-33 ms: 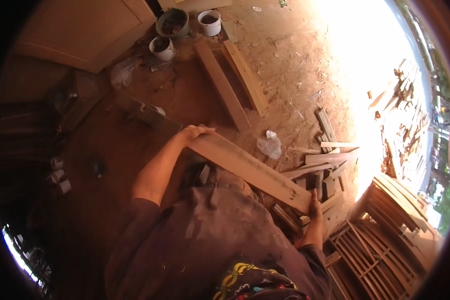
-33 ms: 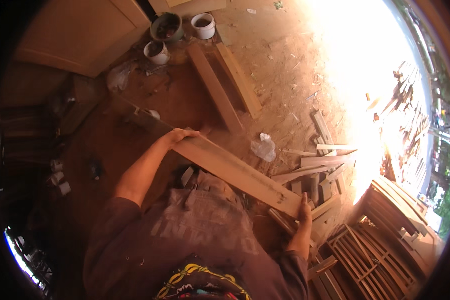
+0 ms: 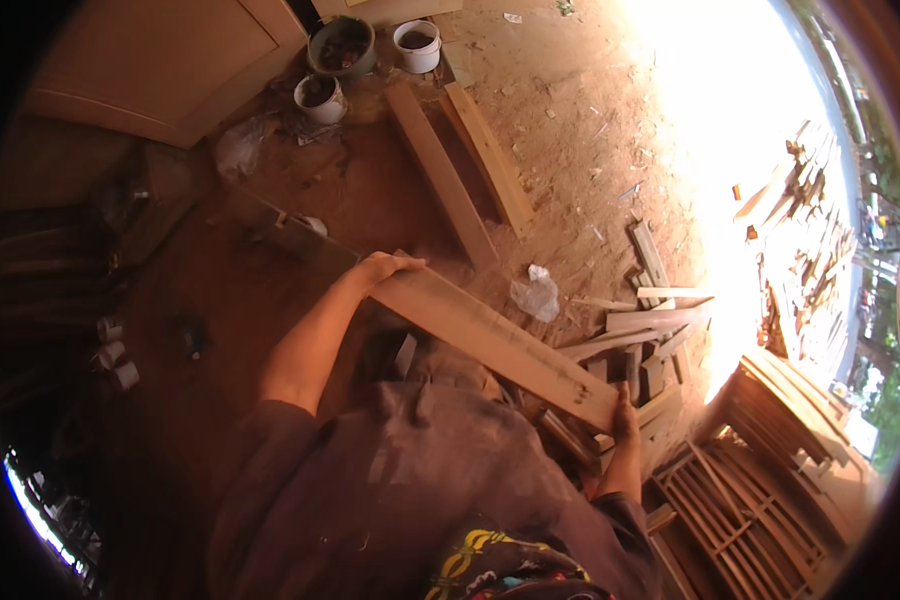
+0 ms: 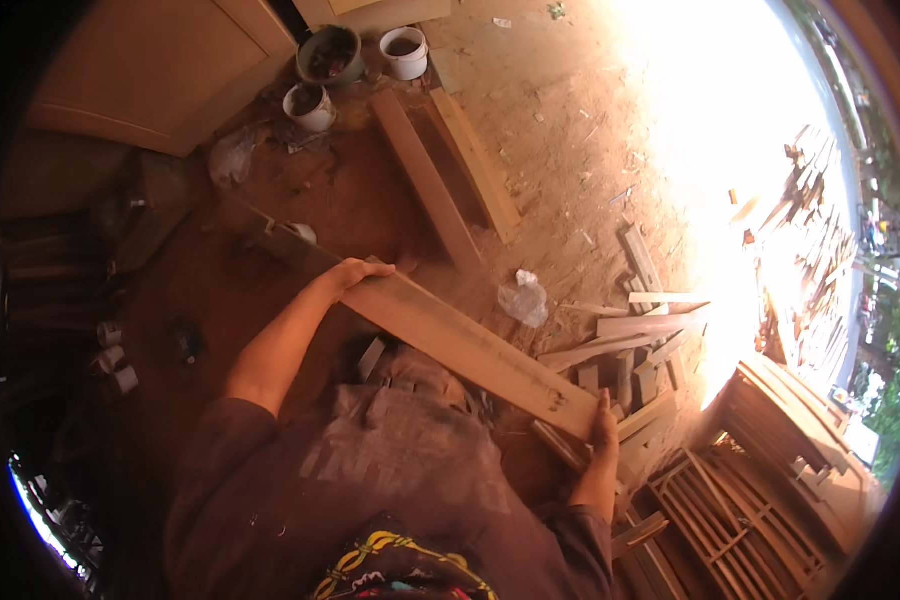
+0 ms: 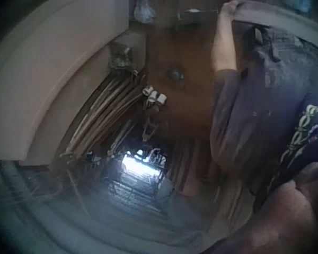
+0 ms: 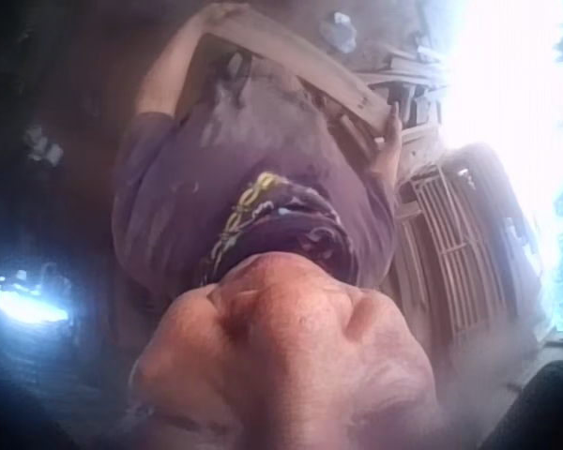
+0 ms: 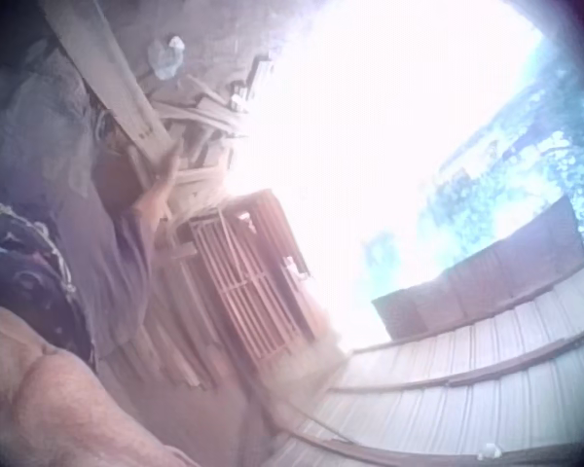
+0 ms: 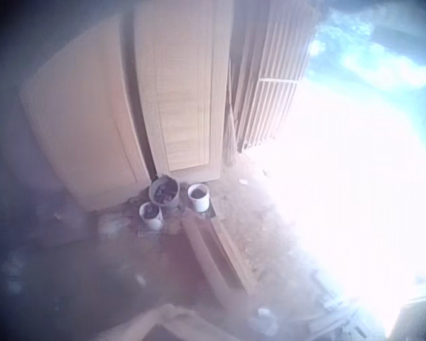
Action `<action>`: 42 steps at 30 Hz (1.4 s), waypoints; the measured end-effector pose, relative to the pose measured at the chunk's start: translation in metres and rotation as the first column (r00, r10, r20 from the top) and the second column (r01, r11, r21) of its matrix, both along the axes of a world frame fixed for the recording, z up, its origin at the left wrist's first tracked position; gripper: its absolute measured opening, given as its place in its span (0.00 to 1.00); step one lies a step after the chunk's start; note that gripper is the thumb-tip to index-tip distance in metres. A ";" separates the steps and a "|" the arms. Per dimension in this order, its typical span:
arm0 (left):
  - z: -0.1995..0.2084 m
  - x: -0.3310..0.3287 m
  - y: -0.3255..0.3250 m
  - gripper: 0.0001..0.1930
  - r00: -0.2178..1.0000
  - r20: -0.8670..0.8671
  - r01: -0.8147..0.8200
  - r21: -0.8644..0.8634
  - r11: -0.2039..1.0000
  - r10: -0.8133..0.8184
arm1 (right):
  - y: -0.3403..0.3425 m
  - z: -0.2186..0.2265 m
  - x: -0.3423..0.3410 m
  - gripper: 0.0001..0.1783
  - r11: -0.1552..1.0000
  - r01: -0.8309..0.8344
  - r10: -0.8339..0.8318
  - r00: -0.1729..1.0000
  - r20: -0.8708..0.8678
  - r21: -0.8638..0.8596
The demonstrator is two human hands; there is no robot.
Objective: The person uses a circular saw to cut wooden planks in a workshop. They measure and mark the wood with a tape measure and square, then cut the planks and stack them on a workbench.
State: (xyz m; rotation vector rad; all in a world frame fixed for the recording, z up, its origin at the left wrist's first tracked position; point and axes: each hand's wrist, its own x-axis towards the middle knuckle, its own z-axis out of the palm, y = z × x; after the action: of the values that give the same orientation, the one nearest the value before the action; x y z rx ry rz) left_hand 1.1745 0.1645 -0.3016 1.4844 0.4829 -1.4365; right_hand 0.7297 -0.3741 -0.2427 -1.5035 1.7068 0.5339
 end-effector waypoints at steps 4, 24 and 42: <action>0.000 0.065 0.018 0.43 0.998 -0.052 -0.031 -0.035 0.999 0.030 | 0.002 0.007 0.061 0.50 0.997 0.039 -0.036 0.998 -0.043 0.067; -0.246 0.267 0.075 0.52 0.900 0.210 -0.421 0.186 0.888 0.382 | -0.019 -0.310 0.541 0.50 0.887 -0.452 0.461 0.873 0.160 -0.091; -0.336 0.209 0.007 0.52 0.929 0.370 -0.198 0.538 0.820 -0.019 | -0.041 -0.449 0.524 0.53 0.784 -0.609 0.621 0.770 0.146 -0.121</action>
State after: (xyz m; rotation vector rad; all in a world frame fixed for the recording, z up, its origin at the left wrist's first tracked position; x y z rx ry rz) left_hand 1.3836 0.1715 -0.6381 2.1199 0.7840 -0.9361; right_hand 1.2534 -0.4149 -0.6919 -2.1042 1.0687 0.6522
